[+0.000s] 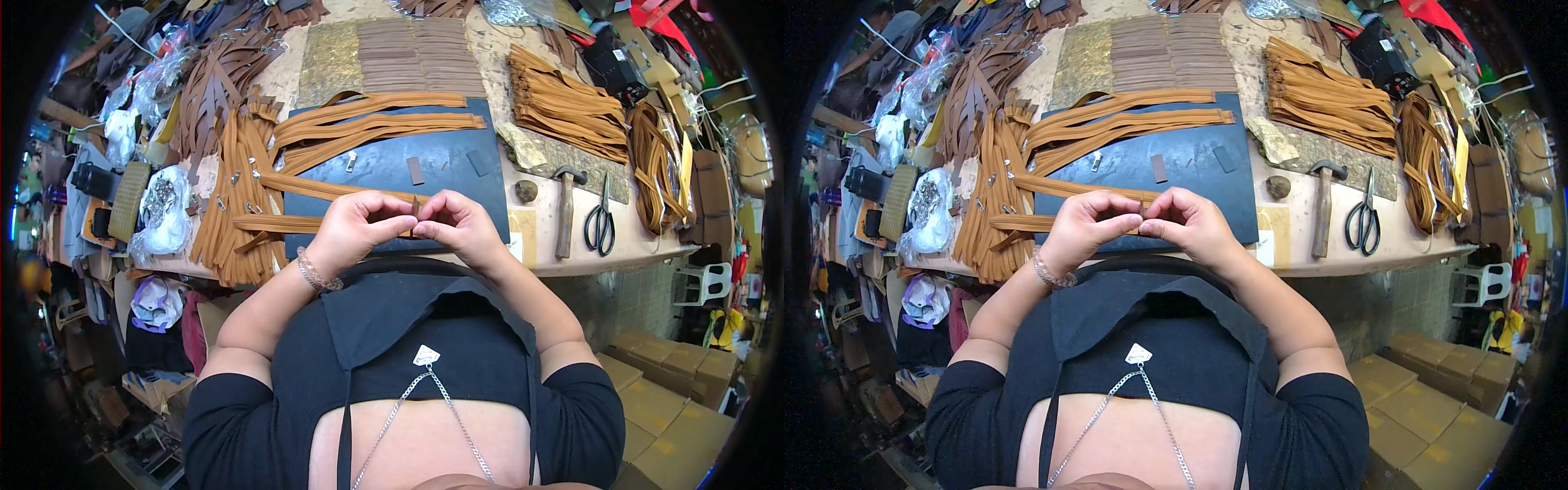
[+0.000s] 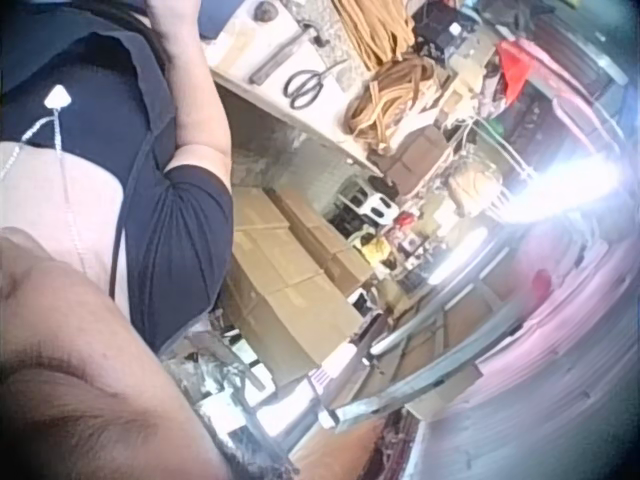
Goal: The person trims a zipper tape using scissors, rubs the zipper ends with a wooden block, and attaches zipper sliders to zipper tapes by hand.
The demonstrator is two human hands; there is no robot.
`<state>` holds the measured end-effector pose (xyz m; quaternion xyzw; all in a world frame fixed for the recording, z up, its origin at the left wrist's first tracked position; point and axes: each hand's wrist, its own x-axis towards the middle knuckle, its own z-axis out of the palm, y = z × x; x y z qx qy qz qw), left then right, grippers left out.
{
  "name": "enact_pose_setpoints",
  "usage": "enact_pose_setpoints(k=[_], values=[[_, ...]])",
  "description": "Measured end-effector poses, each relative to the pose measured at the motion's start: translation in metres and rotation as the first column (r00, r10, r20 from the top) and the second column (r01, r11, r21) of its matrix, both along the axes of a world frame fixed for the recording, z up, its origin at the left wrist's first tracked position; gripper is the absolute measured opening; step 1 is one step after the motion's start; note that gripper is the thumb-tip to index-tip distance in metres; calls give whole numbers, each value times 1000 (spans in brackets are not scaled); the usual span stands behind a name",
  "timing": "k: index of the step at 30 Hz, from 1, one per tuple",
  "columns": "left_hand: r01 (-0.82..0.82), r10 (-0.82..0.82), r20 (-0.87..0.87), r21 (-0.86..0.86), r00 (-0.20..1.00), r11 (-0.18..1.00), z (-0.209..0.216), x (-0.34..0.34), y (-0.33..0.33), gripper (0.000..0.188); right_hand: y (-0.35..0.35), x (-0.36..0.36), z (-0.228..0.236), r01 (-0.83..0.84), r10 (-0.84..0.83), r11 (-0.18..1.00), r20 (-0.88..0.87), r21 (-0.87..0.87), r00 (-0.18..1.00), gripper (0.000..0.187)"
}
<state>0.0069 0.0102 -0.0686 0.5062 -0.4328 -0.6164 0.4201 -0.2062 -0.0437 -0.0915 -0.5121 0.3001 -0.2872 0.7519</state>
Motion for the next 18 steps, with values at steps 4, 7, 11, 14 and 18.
enact_pose_setpoints(k=[4, 7, 11, 14, 18], values=[[33, -32, -56, 10, 998, 999, 0, -6, 1, 23, 4, -8, -3, 23, -20, 999, -81, 43, 997, 18], [49, -48, 47, -26, 998, 998, 5, -12, 0, 22, 6, -10, -5, 21, -22, 999, 13, 31, 1000, 20], [1, 0, -54, 20, 999, 1000, 10, -14, -4, 19, 9, -11, 3, 74, -73, 997, 57, -7, 996, 22], [20, -18, -47, 44, 999, 999, 6, -13, -5, 19, 8, -14, 6, 69, -68, 997, 29, -23, 997, 22], [-3, 3, -1, 12, 1000, 1000, 4, -15, -2, 18, 11, -15, 8, 73, -73, 997, -34, 10, 997, 18]])
